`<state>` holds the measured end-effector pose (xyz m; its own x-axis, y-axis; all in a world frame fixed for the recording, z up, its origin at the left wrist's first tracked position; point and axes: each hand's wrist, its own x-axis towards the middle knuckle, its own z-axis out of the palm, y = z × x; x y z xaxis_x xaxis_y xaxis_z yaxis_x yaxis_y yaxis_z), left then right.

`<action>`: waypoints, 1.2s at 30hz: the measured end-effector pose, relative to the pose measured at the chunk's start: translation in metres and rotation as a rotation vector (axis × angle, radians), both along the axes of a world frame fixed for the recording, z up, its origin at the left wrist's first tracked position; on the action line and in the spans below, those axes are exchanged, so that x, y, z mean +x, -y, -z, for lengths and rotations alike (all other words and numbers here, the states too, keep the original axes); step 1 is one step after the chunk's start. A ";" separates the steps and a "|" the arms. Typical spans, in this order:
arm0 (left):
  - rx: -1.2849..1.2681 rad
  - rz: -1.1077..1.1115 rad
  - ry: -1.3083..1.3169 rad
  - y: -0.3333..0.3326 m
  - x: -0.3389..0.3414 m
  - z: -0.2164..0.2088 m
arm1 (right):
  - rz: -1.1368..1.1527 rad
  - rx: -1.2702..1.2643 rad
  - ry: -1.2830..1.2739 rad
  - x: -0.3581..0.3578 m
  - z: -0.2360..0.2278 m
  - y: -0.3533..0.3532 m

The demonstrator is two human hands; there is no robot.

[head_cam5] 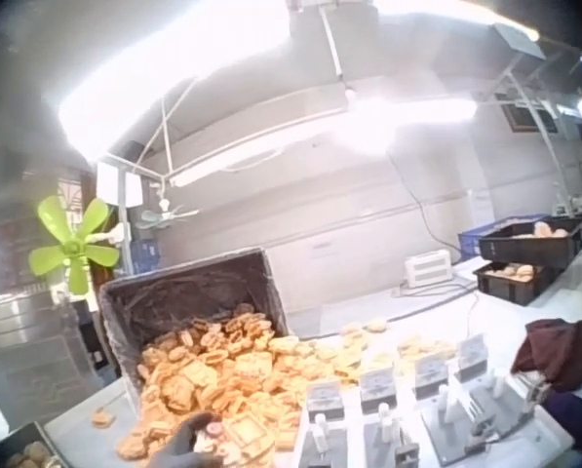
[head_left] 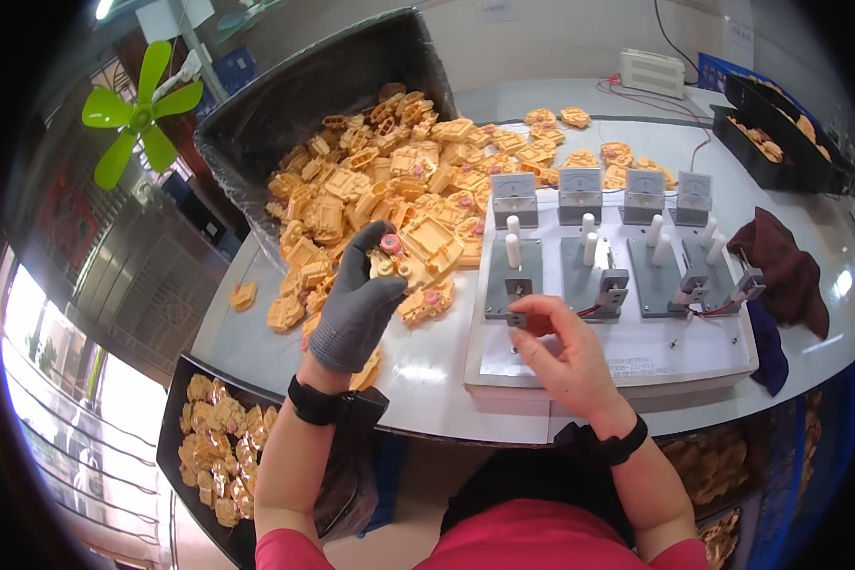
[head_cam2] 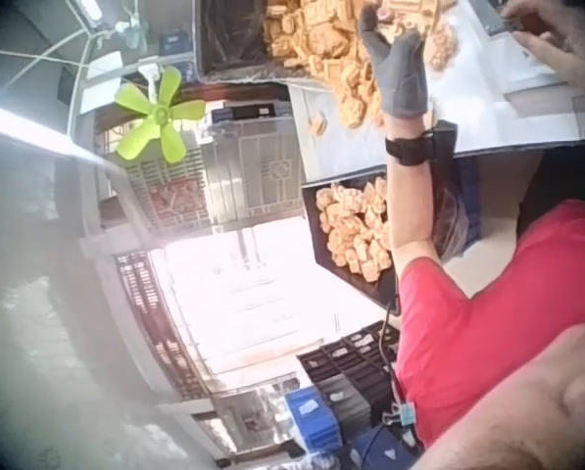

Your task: Assembling plastic toy parts and testing them using a specialized fixture on a factory workbench.

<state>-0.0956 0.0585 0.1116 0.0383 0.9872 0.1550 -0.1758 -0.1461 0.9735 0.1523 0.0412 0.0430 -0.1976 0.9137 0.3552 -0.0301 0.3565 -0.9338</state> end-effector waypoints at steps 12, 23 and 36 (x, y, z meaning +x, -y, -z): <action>0.536 0.071 -0.843 -0.093 0.051 0.003 | -0.082 0.111 -0.017 -0.001 0.004 -0.002; 0.445 0.373 -0.956 -0.071 0.054 -0.007 | -0.052 0.154 -0.044 0.000 0.003 -0.001; 0.159 0.065 -0.977 -0.072 0.009 0.026 | 0.209 0.198 -0.013 -0.007 0.007 0.007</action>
